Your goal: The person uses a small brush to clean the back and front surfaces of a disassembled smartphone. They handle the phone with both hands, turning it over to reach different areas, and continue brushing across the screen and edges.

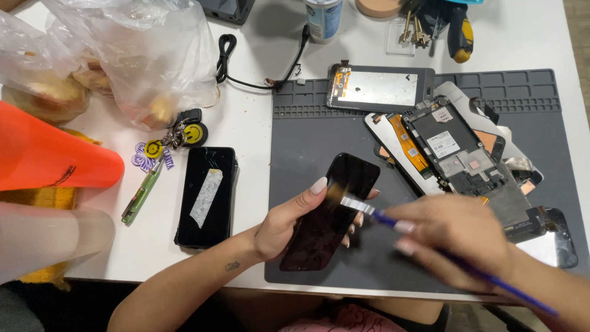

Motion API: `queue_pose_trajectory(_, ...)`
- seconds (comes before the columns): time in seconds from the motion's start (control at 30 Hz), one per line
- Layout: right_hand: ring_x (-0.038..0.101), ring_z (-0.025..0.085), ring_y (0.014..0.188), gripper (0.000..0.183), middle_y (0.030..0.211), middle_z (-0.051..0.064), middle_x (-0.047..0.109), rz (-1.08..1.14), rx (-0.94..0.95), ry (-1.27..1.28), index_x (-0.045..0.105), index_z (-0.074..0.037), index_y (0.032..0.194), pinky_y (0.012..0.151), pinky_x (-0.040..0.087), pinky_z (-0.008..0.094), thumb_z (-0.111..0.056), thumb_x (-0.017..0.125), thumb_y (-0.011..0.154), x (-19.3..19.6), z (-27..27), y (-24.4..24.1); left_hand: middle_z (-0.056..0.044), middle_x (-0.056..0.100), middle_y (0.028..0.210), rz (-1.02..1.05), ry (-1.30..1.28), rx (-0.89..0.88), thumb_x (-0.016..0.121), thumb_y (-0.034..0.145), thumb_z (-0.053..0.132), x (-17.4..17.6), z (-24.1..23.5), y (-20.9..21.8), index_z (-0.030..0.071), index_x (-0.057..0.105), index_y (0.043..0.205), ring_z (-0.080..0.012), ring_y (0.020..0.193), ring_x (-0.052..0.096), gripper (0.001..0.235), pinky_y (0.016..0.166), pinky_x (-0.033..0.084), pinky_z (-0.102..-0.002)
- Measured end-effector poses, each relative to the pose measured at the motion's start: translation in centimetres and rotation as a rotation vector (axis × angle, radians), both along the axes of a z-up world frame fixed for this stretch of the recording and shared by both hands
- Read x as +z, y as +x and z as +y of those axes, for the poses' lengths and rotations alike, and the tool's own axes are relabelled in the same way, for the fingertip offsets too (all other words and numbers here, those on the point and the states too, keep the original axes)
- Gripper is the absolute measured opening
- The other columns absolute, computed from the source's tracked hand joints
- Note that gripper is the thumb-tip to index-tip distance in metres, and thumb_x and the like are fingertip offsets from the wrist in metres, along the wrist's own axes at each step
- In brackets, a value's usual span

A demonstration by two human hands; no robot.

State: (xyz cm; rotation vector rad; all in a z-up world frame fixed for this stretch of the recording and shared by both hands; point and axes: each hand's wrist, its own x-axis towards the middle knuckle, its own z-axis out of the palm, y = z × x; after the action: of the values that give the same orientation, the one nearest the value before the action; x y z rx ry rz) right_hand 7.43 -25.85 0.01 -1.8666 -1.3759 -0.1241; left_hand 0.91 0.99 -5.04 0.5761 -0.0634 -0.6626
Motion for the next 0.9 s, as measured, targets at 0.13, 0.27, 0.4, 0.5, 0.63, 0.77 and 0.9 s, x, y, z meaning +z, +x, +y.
queue_pose_trajectory(0.13,0.073,0.023,0.078,0.018,0.115,-0.003,0.081,-0.089,-0.041,-0.166,0.074,-0.018,0.105,0.067,0.053,0.034,-0.03,0.061,0.1,-0.9,0.4,-0.9,-0.01,0.063,0.117,0.0,-0.004,-0.014,0.038,0.113,0.049,0.6,0.0,0.2,-0.008,0.035,0.164,-0.0177,0.106,0.061,0.076,0.092,0.05,-0.031)
queue_pose_trajectory(0.27,0.073,0.026,0.072,0.01,0.111,0.012,0.078,-0.014,0.076,0.056,0.057,-0.009,0.102,0.063,0.057,0.034,-0.015,0.064,0.099,-0.5,1.4,-1.1,-0.011,0.063,0.118,0.018,0.114,-0.014,0.039,0.11,0.053,1.4,0.2,0.2,-0.001,0.043,0.161,-0.0209,0.104,0.065,0.074,0.098,0.056,-0.036)
queue_pose_trajectory(0.4,0.08,0.024,0.076,0.016,0.112,0.014,0.081,0.047,0.031,0.044,0.057,-0.011,0.106,0.064,0.061,0.032,-0.015,0.069,0.096,-0.6,0.7,-0.6,-0.011,0.068,0.122,0.082,0.028,-0.019,0.039,0.112,0.053,-0.4,0.0,0.2,0.002,0.04,0.165,-0.0233,0.102,0.068,0.074,0.1,0.056,-0.039)
queue_pose_trajectory(0.5,0.064,0.025,0.068,0.025,0.115,-0.003,0.081,-0.031,0.126,-0.189,0.077,-0.017,0.107,0.059,0.048,0.039,-0.032,0.057,0.102,-0.5,1.1,-0.5,-0.011,0.063,0.122,0.041,0.094,-0.031,0.04,0.109,0.055,0.7,0.1,0.0,0.002,0.039,0.165,-0.0267,0.101,0.069,0.077,0.098,0.056,-0.04)
queue_pose_trajectory(0.63,0.077,0.029,0.078,0.012,0.111,0.013,0.079,0.044,0.271,0.093,0.058,-0.008,0.109,0.066,0.06,0.035,-0.016,0.063,0.102,-0.3,1.6,-0.7,-0.011,0.062,0.121,0.074,0.125,-0.044,0.042,0.108,0.056,0.7,-0.2,0.0,0.003,0.042,0.163,-0.0218,0.096,0.07,0.076,0.096,0.056,-0.035)
queue_pose_trajectory(0.77,0.077,0.027,0.079,0.009,0.115,0.011,0.079,0.094,0.127,0.049,0.06,-0.01,0.107,0.069,0.061,0.034,-0.014,0.063,0.099,-0.7,1.5,-0.8,-0.014,0.063,0.119,0.049,0.04,0.032,0.038,0.114,0.05,0.2,-0.3,-0.2,-0.006,0.04,0.162,-0.025,0.101,0.069,0.074,0.094,0.06,-0.043)
queue_pose_trajectory(0.9,0.073,0.023,0.085,0.037,0.118,-0.005,0.08,0.04,0.097,-0.266,0.071,-0.017,0.128,0.067,0.055,0.036,-0.037,0.057,0.1,-2.5,0.6,-0.6,-0.013,0.063,0.12,0.087,0.018,0.031,0.037,0.114,0.053,-0.3,-0.6,-0.1,-0.006,0.038,0.164,-0.023,0.106,0.065,0.077,0.095,0.06,-0.042)
